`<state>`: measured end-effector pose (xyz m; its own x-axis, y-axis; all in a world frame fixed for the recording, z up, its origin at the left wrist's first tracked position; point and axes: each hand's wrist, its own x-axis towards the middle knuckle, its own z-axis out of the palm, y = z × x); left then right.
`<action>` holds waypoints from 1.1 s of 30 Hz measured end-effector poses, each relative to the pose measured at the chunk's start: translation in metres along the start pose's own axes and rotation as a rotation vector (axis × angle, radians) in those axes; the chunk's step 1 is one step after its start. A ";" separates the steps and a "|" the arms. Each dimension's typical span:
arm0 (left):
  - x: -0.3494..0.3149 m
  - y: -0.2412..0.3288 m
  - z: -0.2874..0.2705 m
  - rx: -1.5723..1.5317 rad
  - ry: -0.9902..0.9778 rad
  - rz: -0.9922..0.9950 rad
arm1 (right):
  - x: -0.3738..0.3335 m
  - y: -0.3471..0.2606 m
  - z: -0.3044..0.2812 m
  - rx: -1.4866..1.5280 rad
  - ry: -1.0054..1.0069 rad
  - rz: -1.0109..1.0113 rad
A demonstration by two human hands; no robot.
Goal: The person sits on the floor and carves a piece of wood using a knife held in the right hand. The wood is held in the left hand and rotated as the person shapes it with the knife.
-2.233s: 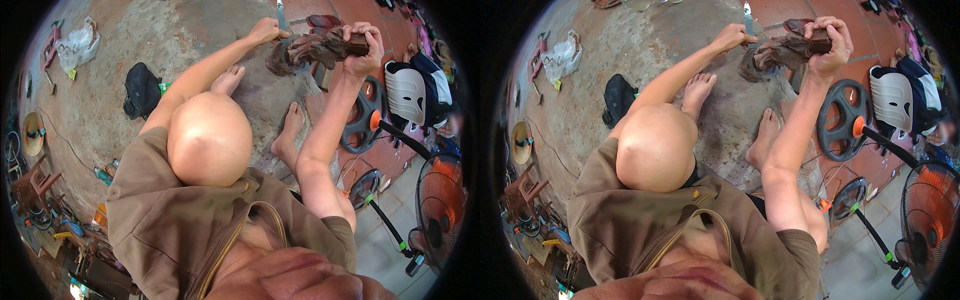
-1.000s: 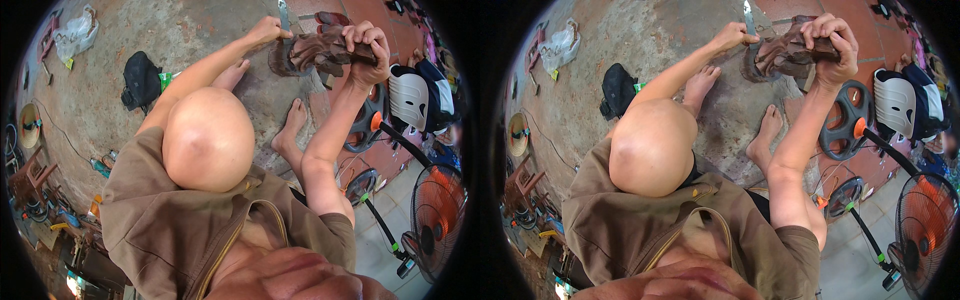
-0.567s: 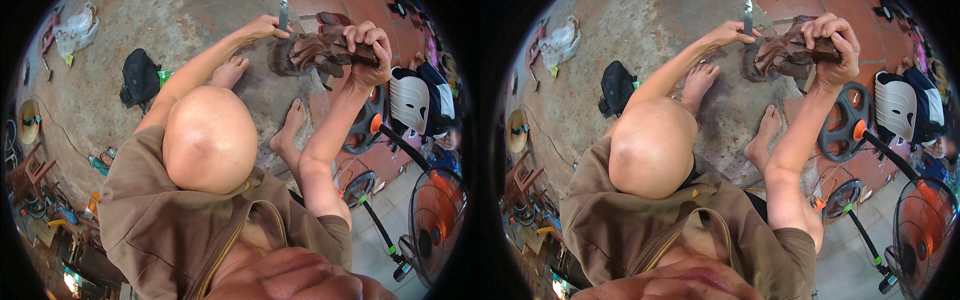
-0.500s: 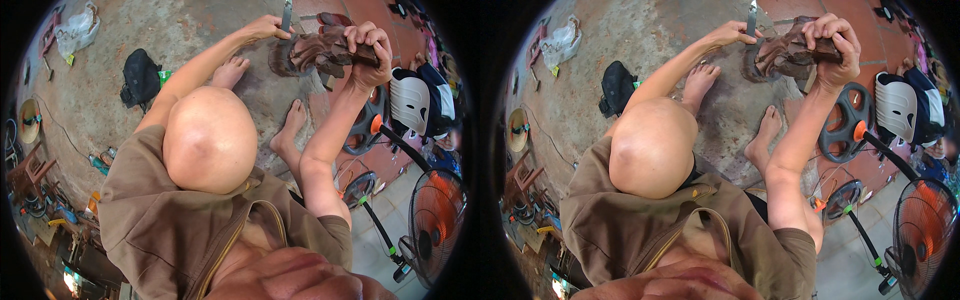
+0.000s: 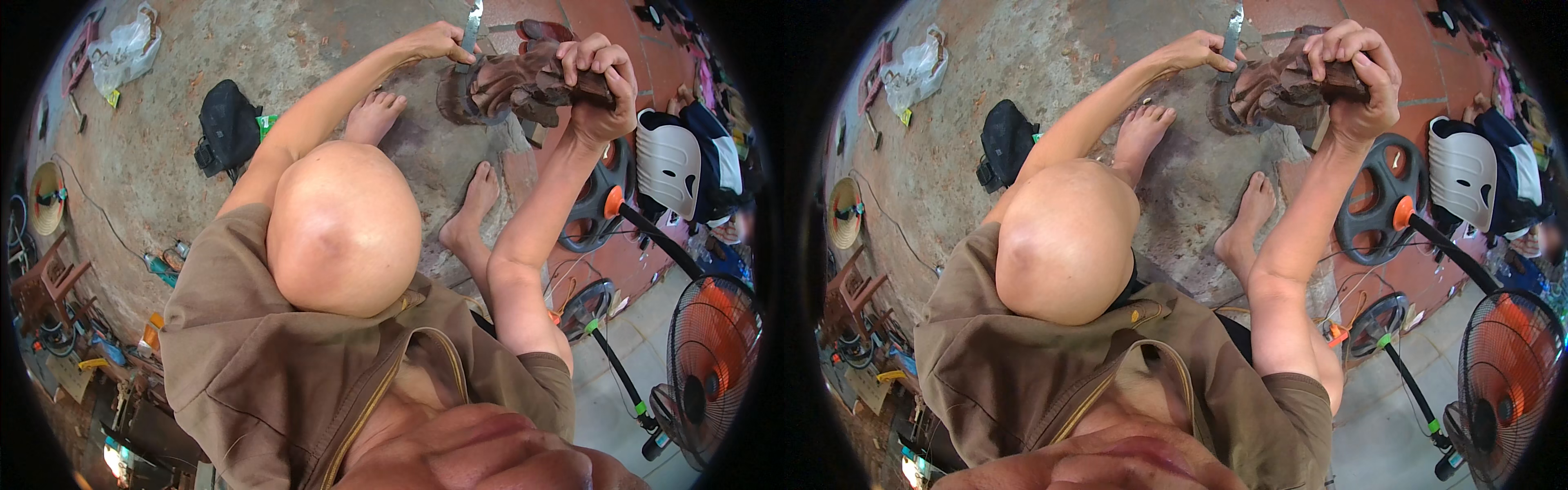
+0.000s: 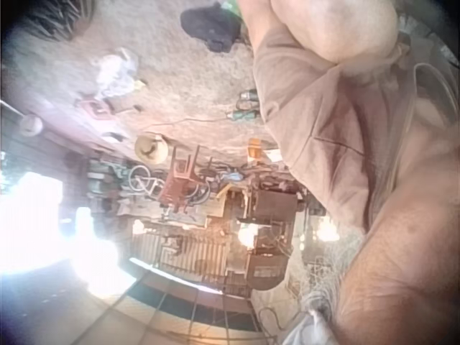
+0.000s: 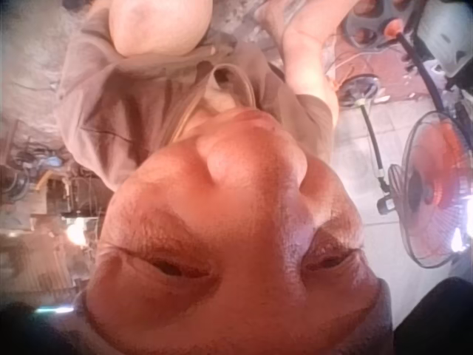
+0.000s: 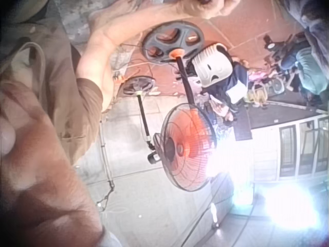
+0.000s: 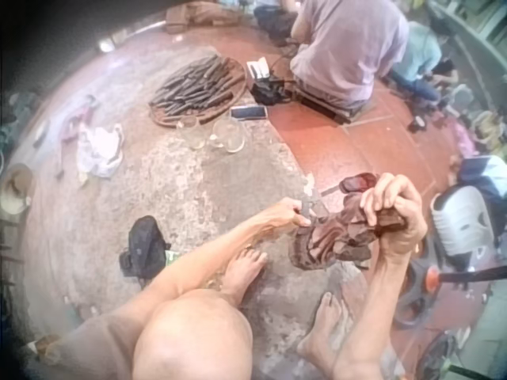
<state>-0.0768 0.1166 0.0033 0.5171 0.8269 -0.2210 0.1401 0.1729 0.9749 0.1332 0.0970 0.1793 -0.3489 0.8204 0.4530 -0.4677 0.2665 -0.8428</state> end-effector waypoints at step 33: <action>0.027 -0.006 0.009 -0.168 0.257 -0.009 | -0.004 0.003 0.016 -0.044 -0.001 -0.009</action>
<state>-0.0561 0.1329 -0.0087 0.2831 0.9295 -0.2362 -0.0091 0.2489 0.9685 0.1204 0.0867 0.1799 -0.3455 0.8173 0.4612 -0.4345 0.2963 -0.8505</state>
